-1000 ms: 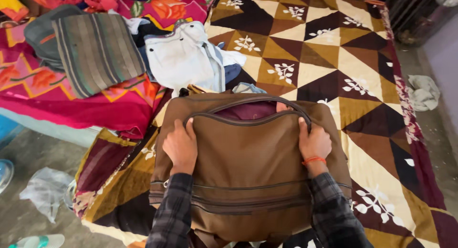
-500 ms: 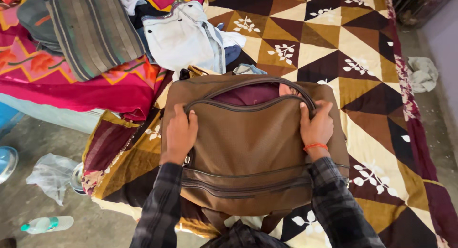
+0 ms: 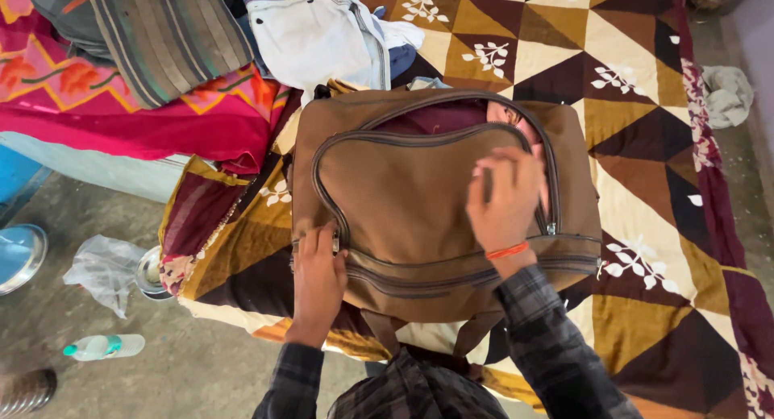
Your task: The person folds several shirts and places them into a brown duffel bag on a bed, before closing the bag's main zipper.
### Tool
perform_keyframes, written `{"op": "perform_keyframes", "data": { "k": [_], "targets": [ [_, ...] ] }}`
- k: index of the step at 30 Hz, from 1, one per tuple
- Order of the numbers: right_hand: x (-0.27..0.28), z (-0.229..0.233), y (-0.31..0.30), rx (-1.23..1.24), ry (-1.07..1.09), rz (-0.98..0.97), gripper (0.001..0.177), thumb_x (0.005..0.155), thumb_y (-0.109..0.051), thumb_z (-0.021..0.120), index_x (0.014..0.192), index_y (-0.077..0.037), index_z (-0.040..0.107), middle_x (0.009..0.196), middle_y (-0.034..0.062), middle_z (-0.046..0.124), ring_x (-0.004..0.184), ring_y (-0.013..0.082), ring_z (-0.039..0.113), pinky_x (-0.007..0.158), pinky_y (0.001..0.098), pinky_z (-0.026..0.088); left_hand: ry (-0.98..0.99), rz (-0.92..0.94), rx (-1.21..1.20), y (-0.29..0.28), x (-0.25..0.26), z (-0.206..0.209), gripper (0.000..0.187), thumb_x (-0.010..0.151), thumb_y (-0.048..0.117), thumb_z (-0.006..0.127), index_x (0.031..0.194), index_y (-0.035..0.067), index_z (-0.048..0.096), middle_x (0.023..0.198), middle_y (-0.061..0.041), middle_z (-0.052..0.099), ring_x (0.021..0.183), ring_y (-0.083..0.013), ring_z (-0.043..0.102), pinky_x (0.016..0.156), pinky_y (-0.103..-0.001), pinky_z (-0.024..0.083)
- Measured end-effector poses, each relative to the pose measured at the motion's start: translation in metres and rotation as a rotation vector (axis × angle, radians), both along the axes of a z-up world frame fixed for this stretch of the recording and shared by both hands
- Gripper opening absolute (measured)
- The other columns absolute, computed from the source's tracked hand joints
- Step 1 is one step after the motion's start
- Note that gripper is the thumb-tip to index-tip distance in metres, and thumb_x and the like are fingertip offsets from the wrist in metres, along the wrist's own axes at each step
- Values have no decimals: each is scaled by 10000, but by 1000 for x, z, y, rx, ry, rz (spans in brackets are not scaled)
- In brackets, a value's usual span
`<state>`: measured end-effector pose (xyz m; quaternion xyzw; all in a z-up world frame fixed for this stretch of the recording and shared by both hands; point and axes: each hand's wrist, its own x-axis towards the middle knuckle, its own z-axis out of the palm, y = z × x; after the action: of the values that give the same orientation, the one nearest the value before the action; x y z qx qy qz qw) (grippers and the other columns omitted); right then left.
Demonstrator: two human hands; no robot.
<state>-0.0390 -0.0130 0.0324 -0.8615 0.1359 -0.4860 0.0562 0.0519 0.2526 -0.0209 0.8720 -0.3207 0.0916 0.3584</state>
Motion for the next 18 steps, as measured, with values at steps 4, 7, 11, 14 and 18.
{"op": "perform_keyframes", "data": {
  "k": [4, 7, 11, 14, 18],
  "targets": [
    [8, 6, 41, 82, 12, 158, 164, 882, -28, 709, 1014, -83, 630, 1174, 124, 608, 1083, 333, 568, 899, 455, 443, -59, -43, 22, 6, 13, -7, 426, 849, -44, 578, 1271, -22, 633, 1131, -227, 638, 1117, -423, 566, 976, -468, 467],
    [13, 9, 62, 109, 38, 256, 172, 866, -23, 714, 1006, -75, 629, 1149, 111, 612, 1061, 322, 578, 873, 437, 444, -120, -68, 124, 6, 21, -14, 438, 840, -59, 575, 1273, -42, 637, 1081, -193, 645, 1090, -385, 577, 993, -452, 470],
    [20, 8, 79, 143, 94, 324, 180, 848, -8, 704, 997, -73, 624, 1122, 93, 618, 1027, 312, 576, 861, 421, 453, -296, -90, 149, 5, 28, -16, 405, 782, -36, 613, 1185, -57, 656, 1011, -172, 618, 1106, -381, 575, 1016, -463, 471],
    [25, 7, 83, 149, 126, 341, 179, 848, 4, 694, 992, -76, 624, 1111, 79, 626, 1005, 298, 576, 851, 418, 453, -413, -121, 187, 8, 33, -17, 425, 760, -24, 605, 1178, -70, 659, 1015, -164, 604, 1098, -369, 578, 1003, -452, 484],
    [25, 6, 83, 147, 145, 342, 174, 856, 7, 688, 994, -79, 628, 1110, 75, 633, 1017, 298, 585, 851, 424, 447, -417, -240, 233, 19, 48, -14, 426, 815, 11, 612, 1226, -91, 655, 976, -156, 584, 978, -330, 569, 899, -422, 501]
  ]
}}
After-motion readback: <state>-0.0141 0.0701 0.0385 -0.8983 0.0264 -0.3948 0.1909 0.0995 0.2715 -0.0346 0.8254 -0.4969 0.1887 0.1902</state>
